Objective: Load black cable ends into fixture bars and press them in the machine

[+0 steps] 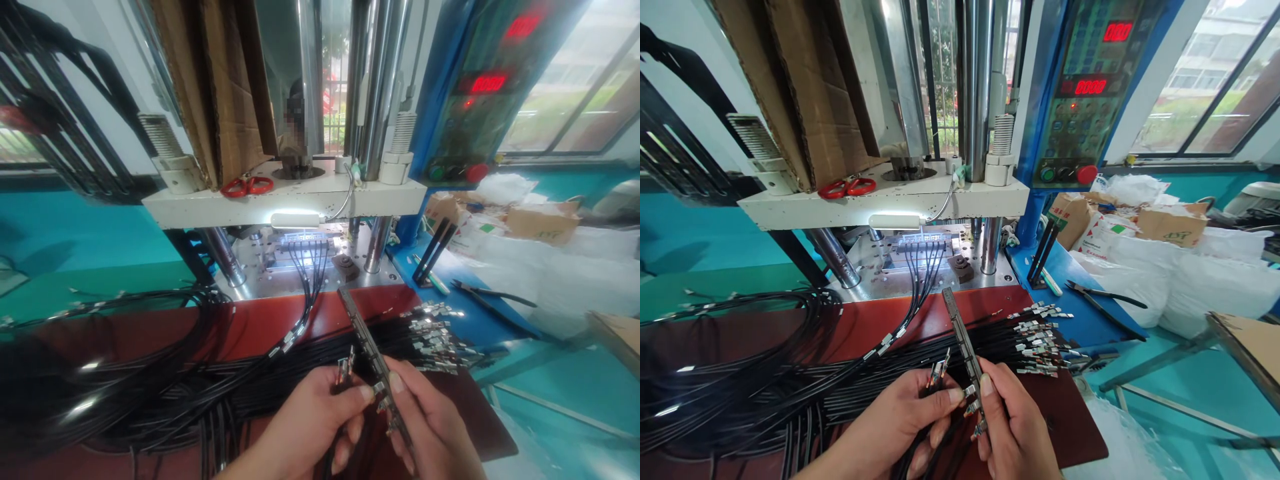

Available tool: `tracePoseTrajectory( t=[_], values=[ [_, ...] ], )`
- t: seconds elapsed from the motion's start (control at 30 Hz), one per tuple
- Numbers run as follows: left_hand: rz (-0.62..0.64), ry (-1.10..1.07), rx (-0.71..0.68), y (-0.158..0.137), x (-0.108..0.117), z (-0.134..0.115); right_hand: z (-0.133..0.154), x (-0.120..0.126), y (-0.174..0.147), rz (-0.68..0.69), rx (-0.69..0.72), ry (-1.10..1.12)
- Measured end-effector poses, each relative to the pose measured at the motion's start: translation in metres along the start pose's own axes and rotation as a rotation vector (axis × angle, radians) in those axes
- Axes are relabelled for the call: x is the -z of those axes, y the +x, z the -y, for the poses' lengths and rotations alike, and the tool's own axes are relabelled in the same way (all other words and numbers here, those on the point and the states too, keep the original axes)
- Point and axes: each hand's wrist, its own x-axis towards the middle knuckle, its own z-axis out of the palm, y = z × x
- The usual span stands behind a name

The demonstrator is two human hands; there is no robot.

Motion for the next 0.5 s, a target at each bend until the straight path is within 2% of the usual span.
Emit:
tracePoseTrajectory(
  t=[0.2, 0.37, 0.43, 0.5],
  values=[
    [-0.071, 0.120, -0.103, 0.0066, -0.0055, 0.0029, -0.0064, -0.0002, 0.0001, 0.001, 0.078, -0.050],
    [-0.097, 0.113, -0.088, 0.0093, -0.0070, 0.0025, -0.0085, -0.0006, 0.0006, -0.003, 0.184, -0.112],
    [-0.088, 0.088, -0.085, 0.0082, -0.0060, 0.0015, -0.0060, -0.0003, 0.0007, 0.000, 0.154, -0.075],
    [-0.085, 0.044, -0.098, 0.0057, -0.0036, -0.0004, -0.0021, 0.0006, 0.0007, 0.010, 0.050, -0.001]
  ],
)
